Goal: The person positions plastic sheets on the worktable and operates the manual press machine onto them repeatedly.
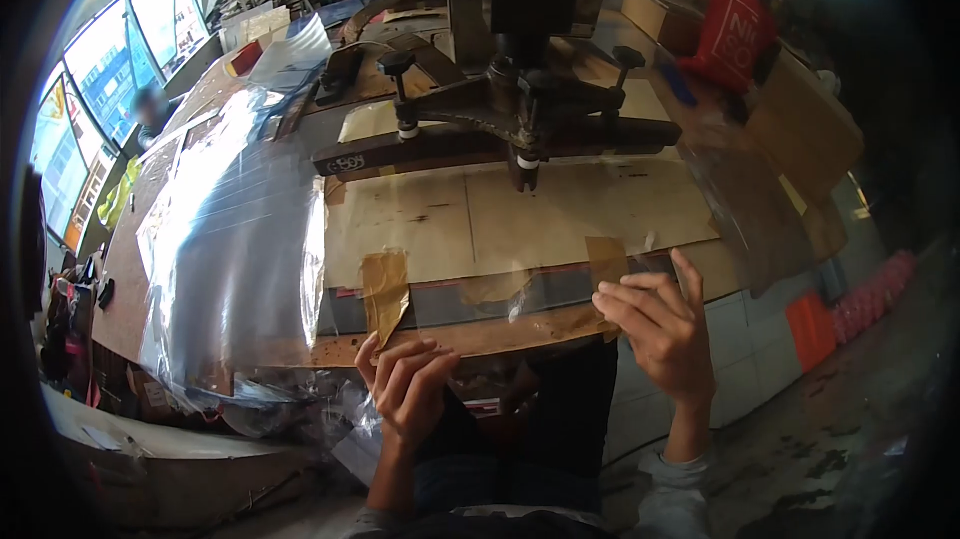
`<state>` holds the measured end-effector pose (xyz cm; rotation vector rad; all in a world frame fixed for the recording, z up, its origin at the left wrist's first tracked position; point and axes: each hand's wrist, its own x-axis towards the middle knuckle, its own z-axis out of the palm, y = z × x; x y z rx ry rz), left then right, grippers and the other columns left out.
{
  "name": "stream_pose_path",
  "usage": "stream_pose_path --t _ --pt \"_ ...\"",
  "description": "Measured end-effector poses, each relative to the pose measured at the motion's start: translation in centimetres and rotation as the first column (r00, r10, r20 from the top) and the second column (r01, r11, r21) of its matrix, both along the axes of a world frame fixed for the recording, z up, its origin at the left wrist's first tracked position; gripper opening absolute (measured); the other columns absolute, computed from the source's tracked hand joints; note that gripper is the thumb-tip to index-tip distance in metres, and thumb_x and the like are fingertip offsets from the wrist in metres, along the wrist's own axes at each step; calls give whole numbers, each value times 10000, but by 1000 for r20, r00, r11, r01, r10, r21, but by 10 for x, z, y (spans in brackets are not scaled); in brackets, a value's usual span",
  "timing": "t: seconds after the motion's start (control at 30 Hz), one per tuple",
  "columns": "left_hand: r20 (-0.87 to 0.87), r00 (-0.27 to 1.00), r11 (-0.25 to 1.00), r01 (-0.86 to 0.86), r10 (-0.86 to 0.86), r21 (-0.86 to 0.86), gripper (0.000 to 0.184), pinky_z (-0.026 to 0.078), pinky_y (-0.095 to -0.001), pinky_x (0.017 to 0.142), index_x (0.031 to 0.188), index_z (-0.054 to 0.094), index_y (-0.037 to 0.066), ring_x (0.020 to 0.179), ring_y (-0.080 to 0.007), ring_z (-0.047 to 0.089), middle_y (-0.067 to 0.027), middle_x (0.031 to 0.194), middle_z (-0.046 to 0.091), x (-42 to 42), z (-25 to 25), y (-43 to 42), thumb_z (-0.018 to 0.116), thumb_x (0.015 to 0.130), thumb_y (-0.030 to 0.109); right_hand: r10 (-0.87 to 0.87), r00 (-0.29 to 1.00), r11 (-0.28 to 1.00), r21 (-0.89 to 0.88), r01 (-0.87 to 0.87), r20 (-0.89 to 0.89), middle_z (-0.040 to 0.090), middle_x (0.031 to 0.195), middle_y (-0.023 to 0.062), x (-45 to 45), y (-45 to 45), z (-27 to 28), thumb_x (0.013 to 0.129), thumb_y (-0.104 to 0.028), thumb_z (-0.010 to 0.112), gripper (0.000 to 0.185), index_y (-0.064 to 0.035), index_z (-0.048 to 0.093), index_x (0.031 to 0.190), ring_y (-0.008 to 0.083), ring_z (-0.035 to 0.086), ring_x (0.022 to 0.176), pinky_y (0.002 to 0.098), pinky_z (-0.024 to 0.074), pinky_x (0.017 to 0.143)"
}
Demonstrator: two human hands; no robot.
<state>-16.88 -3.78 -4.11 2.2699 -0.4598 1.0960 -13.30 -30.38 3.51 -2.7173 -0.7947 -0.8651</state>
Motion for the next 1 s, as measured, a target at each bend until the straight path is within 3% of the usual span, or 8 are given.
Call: stream_pose_path --t 0.13,0.23,0.4,0.47,0.53,0.6,0.73,1.0 --pt "22 994 994 107 -107 24 220 305 -435 1026 971 712 180 839 -81 652 63 777 639 -24 -1 1 692 764 109 22 995 1000 5 -21 -101 703 944 -34 -24 -11 5 755 -92 688 207 -158 729 946 163 627 923 501 330 1065" --pt "11 951 951 309 -309 -26 124 384 -385 935 886 725 157 751 -79 659 50 720 655 -43 15 14 655 826 239 124 911 987 -44 -153 -394 700 992 -38 -55 -20 21 737 -229 740 261 -183 723 994 151 633 938 496 343 1054" --pt "169 794 750 607 -583 -263 531 481 -285 686 758 700 121 594 -102 641 48 653 663 -39 28 40 419 967 521 474 407 788 171 -591 -781 675 1135 8 -45 -25 44 753 -478 702 482 -186 677 1136 188 655 965 434 467 932" --pt "1 923 893 373 -386 -253 431 482 -311 748 767 687 98 663 -159 661 13 685 664 -23 47 38 498 954 438 618 479 734 240 -635 -624 672 1127 84 3 -3 43 739 -401 738 494 -91 665 1117 241 660 979 398 503 861" --pt "-159 975 987 158 -158 -10 291 461 -363 858 938 670 63 837 -232 665 -48 823 675 9 56 34 586 906 339 578 668 815 283 -506 -468 658 1110 143 49 33 26 821 -214 693 322 -17 649 1071 304 643 989 397 504 863" --pt "-375 926 997 59 -38 46 347 402 -416 971 1116 603 50 1078 -271 598 -105 1042 642 32 51 12 646 848 266 506 797 861 138 -489 -329 619 1155 175 90 66 1 856 -145 633 310 21 613 1117 319 604 1050 390 482 927" --pt "-401 916 965 91 16 247 427 375 -405 1030 1223 575 96 1248 -231 504 -94 1308 541 38 29 -6 665 829 235 406 896 907 -41 -419 -178 570 1193 195 121 98 -35 865 -112 590 388 43 532 1216 330 545 1137 389 447 988" --pt "-355 935 945 118 -2 305 366 403 -399 1017 1156 642 131 1196 -206 562 -67 1255 599 26 22 8 656 793 171 404 680 896 114 -430 -612 657 964 145 126 90 -3 801 -122 650 281 -1 619 1053 291 616 960 370 492 798"
